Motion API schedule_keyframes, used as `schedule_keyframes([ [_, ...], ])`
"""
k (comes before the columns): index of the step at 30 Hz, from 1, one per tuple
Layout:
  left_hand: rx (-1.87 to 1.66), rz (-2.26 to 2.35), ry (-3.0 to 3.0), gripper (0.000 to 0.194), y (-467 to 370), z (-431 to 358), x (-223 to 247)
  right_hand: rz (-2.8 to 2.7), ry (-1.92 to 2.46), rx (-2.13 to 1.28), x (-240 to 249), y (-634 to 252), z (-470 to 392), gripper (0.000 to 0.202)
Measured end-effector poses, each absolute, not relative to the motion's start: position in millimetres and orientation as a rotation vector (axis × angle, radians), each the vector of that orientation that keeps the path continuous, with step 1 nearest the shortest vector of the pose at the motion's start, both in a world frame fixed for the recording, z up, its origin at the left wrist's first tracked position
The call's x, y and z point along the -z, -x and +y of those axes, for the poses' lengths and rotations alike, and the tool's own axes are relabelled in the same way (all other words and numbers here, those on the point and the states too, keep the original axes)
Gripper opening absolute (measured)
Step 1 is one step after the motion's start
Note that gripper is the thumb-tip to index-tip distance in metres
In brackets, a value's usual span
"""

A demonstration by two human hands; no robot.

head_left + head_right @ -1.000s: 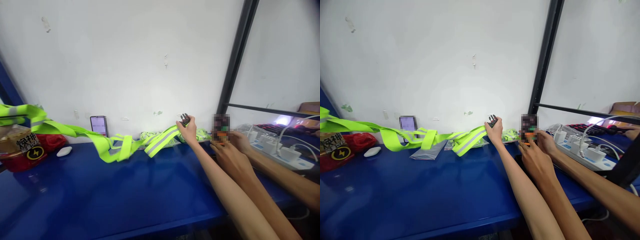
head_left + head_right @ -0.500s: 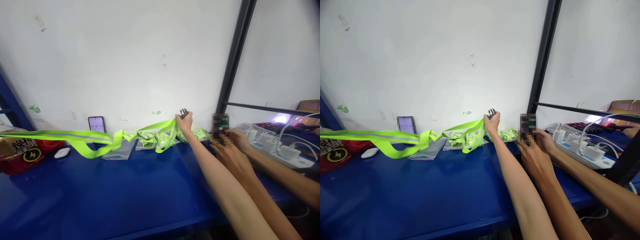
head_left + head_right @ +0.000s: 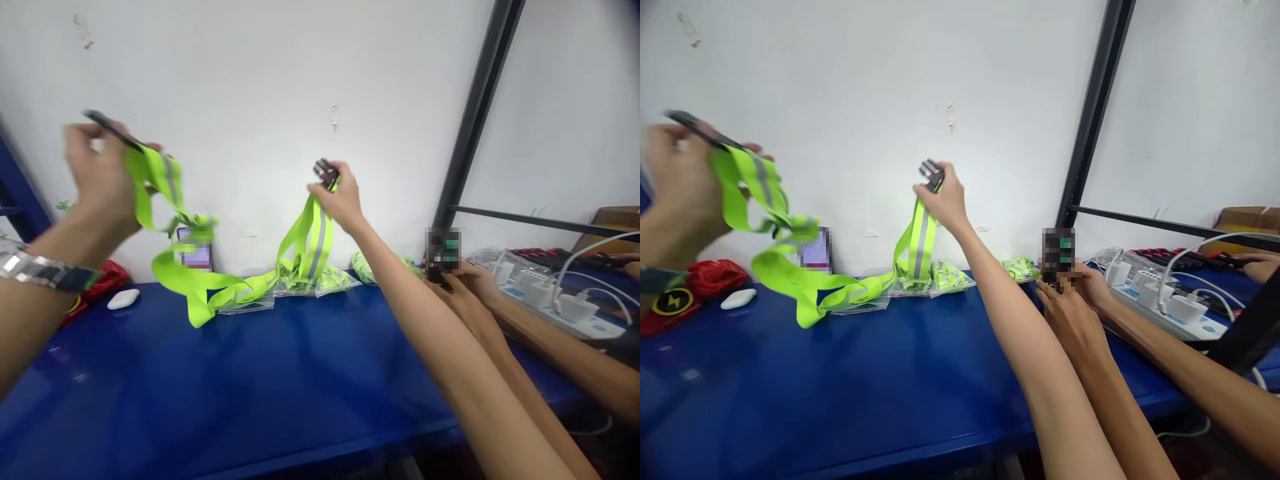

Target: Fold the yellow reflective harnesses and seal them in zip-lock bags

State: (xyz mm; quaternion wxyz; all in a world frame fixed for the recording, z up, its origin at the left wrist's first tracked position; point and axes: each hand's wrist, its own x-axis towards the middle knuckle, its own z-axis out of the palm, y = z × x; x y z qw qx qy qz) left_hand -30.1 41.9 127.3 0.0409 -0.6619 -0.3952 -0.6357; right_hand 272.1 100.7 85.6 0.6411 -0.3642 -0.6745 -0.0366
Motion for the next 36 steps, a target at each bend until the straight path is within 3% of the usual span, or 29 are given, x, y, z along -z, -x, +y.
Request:
schedule_keyframes([
  [2,1.967,-1.235,2.2,0.042,12.7,33.6,-99.6,-1.72,0.833,-0.005,-63.4,-262.5,72.6,0.046],
  [7,1.284,-1.163,2.653,0.037,-33.9,6.9,-4.9,-2.057,0.86,-0.23,-4.5,-256.3,29.9,0.046],
  [12,1.178,-1.232,2.619,0.039,-42.3,7.0,49.8,-2.185,0.922,-0.318,26.9,-260.9,16.5,0.049],
  [22,1.024,-1.208,2.633,0.039,-36.0,7.7,65.9,-2.184,0.982,-0.409,33.6,-268.5,9.6,0.049],
  [36,0.922,-1.13,2.593,0.038,-33.2,18.4,84.4,-2.474,1.022,-0.261,43.8,-255.7,4.9,0.048],
])
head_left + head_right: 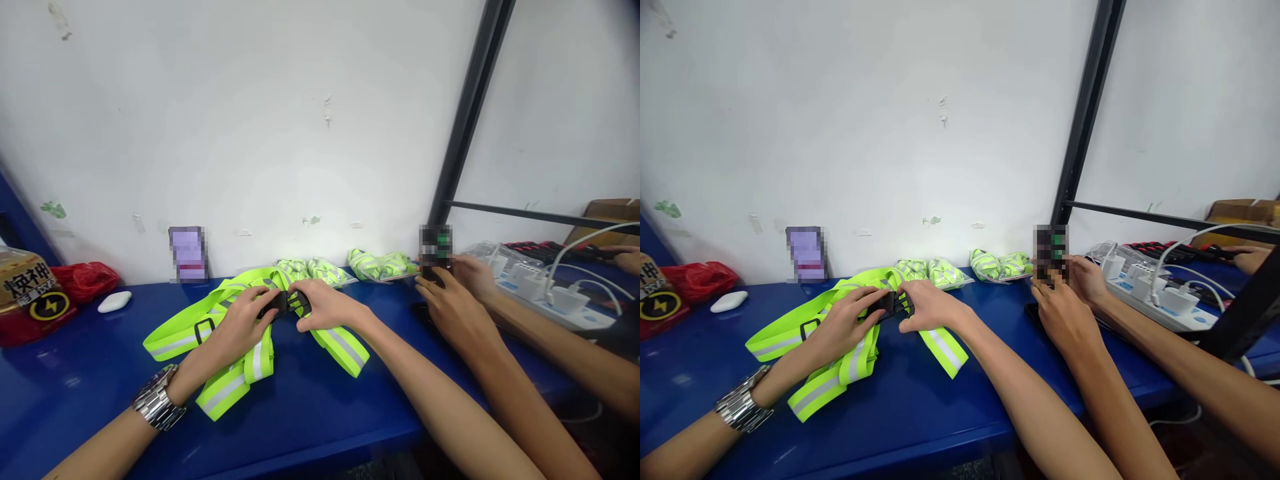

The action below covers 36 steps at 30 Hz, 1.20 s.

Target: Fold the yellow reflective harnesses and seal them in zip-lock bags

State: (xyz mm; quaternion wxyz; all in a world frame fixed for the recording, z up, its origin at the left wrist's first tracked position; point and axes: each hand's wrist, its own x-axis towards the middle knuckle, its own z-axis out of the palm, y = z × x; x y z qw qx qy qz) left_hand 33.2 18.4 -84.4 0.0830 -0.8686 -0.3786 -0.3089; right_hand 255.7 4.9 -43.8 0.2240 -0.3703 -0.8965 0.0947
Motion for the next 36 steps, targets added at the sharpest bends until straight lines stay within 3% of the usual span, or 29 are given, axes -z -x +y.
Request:
schedule_keyframes([
  [7,0.856,-1.143,2.567,0.038,-33.9,17.8,84.8,-2.519,1.049,-0.254,45.4,-252.0,4.8,0.056],
  [19,0.734,-1.04,2.619,0.038,-35.6,15.1,78.2,-2.474,1.006,-0.292,54.8,-248.3,9.1,0.044],
  [28,0.708,-1.05,2.617,0.038,-34.6,13.5,77.0,-2.378,1.056,-0.452,54.3,-248.0,9.6,0.062],
  [36,0.784,-1.102,2.657,0.033,-37.0,8.5,70.8,-2.27,1.154,-0.486,52.4,-247.1,9.1,0.063],
])
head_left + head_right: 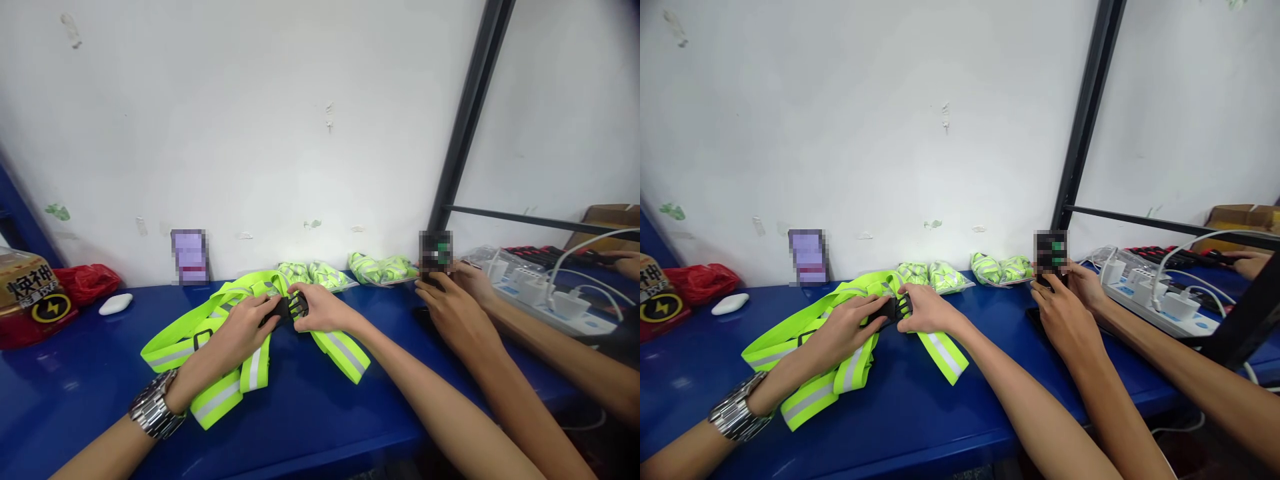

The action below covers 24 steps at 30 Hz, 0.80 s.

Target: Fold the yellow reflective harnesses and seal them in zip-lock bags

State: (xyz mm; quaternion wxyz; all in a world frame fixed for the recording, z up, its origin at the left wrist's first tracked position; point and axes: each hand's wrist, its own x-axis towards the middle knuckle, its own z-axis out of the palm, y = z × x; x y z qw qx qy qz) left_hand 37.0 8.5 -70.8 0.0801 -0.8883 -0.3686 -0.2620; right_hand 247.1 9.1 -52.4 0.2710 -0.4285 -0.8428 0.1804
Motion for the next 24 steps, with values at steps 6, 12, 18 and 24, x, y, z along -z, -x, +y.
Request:
schedule_keyframes([
  [6,0.827,-1.101,2.706,0.038,-35.6,7.3,67.8,-2.226,1.173,-0.477,49.5,-248.4,10.0,0.059],
  [12,0.836,-1.064,2.73,0.051,-38.5,5.8,69.5,-2.215,1.148,-0.435,46.8,-250.1,9.2,0.057],
  [18,0.961,-1.009,2.629,0.047,-40.2,10.7,76.8,-2.255,1.073,-0.387,45.4,-250.4,7.2,0.055],
  [24,0.869,-0.945,2.638,0.049,-33.5,12.0,77.5,-2.354,1.018,-0.345,50.0,-251.9,10.5,0.059],
])
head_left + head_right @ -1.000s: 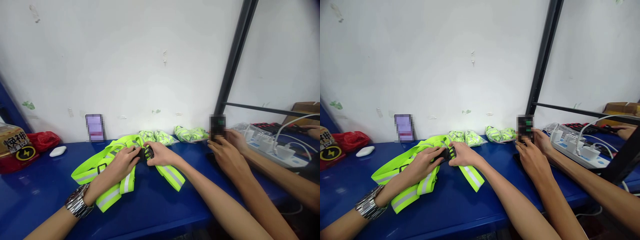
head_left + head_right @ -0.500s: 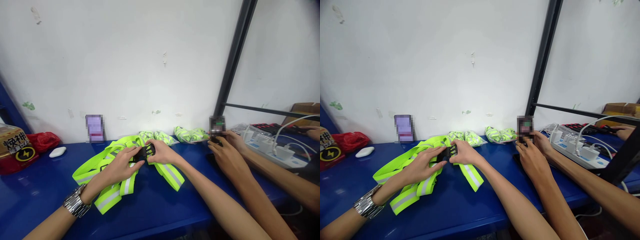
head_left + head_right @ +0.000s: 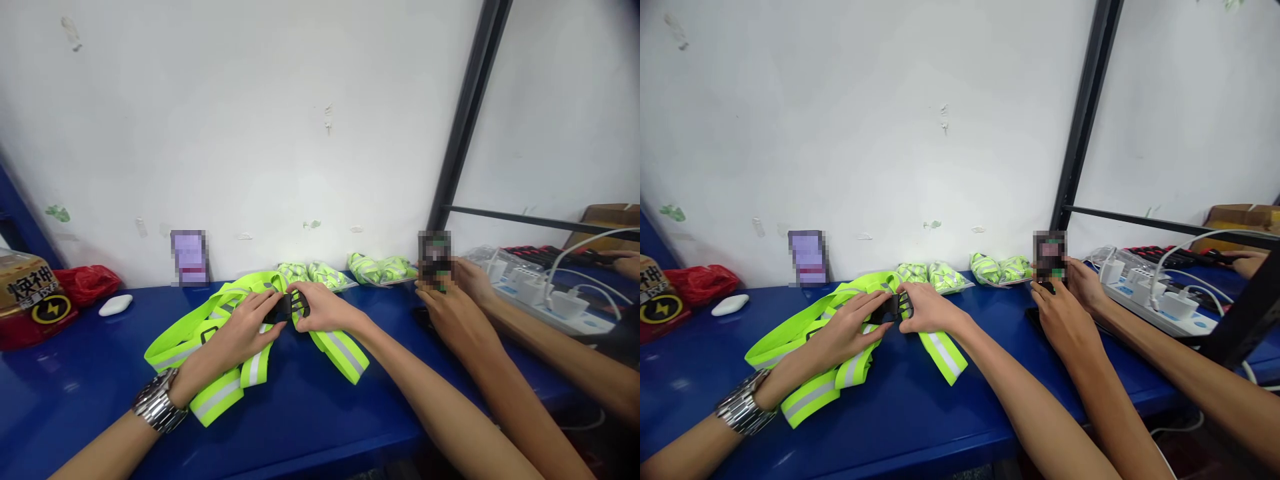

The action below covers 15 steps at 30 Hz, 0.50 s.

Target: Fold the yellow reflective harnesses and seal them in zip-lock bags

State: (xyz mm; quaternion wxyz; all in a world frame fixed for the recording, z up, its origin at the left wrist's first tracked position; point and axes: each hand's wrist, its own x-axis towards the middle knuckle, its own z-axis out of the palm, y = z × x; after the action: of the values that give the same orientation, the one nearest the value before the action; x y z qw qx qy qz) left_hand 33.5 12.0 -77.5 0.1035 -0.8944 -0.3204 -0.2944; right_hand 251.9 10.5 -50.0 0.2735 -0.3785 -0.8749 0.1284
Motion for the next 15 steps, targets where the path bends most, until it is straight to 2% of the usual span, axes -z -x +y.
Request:
schedule_keyframes([
  [7,0.814,-0.851,2.66,0.049,-30.5,13.8,77.2,-2.364,0.95,-0.379,52.3,-250.9,8.0,0.074],
  [12,0.832,-0.858,2.601,0.051,-30.3,16.3,76.6,-2.336,0.943,-0.481,53.5,-244.5,1.7,0.097],
  [15,0.813,-0.845,2.611,0.054,-29.2,16.5,76.1,-2.325,0.916,-0.534,54.8,-242.1,1.2,0.102],
])
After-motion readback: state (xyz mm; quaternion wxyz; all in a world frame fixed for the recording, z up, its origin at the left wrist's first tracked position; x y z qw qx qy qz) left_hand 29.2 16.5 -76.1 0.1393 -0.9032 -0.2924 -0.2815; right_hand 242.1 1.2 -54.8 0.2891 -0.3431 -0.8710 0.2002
